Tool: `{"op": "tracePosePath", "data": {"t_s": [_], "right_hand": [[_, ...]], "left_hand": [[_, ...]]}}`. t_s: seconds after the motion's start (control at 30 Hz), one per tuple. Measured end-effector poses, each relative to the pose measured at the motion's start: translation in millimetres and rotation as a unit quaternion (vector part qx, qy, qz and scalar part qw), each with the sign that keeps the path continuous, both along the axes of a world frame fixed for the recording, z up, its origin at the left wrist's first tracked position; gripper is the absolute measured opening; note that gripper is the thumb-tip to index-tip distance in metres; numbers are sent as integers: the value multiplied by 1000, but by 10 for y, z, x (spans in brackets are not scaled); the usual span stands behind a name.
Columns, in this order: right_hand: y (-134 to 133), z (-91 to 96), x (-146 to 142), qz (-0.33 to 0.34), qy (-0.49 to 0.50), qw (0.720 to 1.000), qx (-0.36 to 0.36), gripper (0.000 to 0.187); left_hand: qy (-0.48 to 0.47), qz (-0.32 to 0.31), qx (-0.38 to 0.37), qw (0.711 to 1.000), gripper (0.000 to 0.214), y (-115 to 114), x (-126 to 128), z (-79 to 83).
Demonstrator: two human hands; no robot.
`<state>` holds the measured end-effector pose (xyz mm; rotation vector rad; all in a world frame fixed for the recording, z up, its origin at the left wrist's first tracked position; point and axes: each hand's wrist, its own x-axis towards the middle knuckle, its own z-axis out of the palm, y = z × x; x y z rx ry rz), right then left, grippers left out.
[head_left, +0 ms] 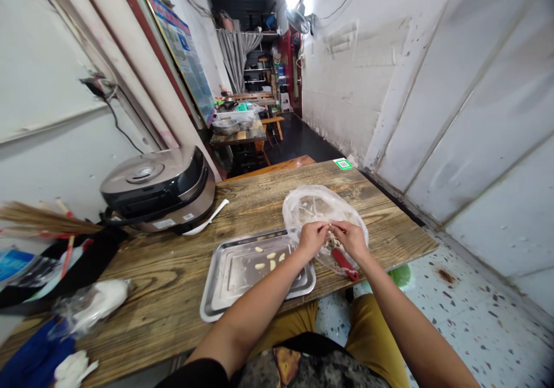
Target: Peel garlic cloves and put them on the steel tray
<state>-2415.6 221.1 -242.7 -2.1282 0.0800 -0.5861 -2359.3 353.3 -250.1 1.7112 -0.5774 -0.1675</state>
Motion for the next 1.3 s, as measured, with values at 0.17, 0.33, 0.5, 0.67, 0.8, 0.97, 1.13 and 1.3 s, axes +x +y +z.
{"op": "tracePosePath", "data": {"t_s": [0.17,0.33,0.5,0.67,0.8,0.97,1.13,1.3], "right_hand": [[19,107,-52,19,-21,994,-107,22],[37,154,-73,27,-24,991,-130,22],[35,112,-55,35,-16,996,-82,22],[5,31,-3,30,42,990,134,25],[-16,6,21,34,79,945,315,39],[-28,7,17,5,67,970,234,34],[-53,-9,14,-10,62,986,152,30],[-46,-13,16,-25,50,994,99,33]], "left_hand": [[-155,21,92,983,25,28,-52,87],[-165,32,96,981,23,8,-43,95],[-96,50,74,991,14,-7,-17,77],[38,32,7,999,15,-9,33,65],[117,27,-36,992,20,8,75,54],[40,19,-25,999,25,17,82,62],[84,-8,-43,995,23,-17,45,97],[66,19,-24,997,20,-40,9,136]]}}
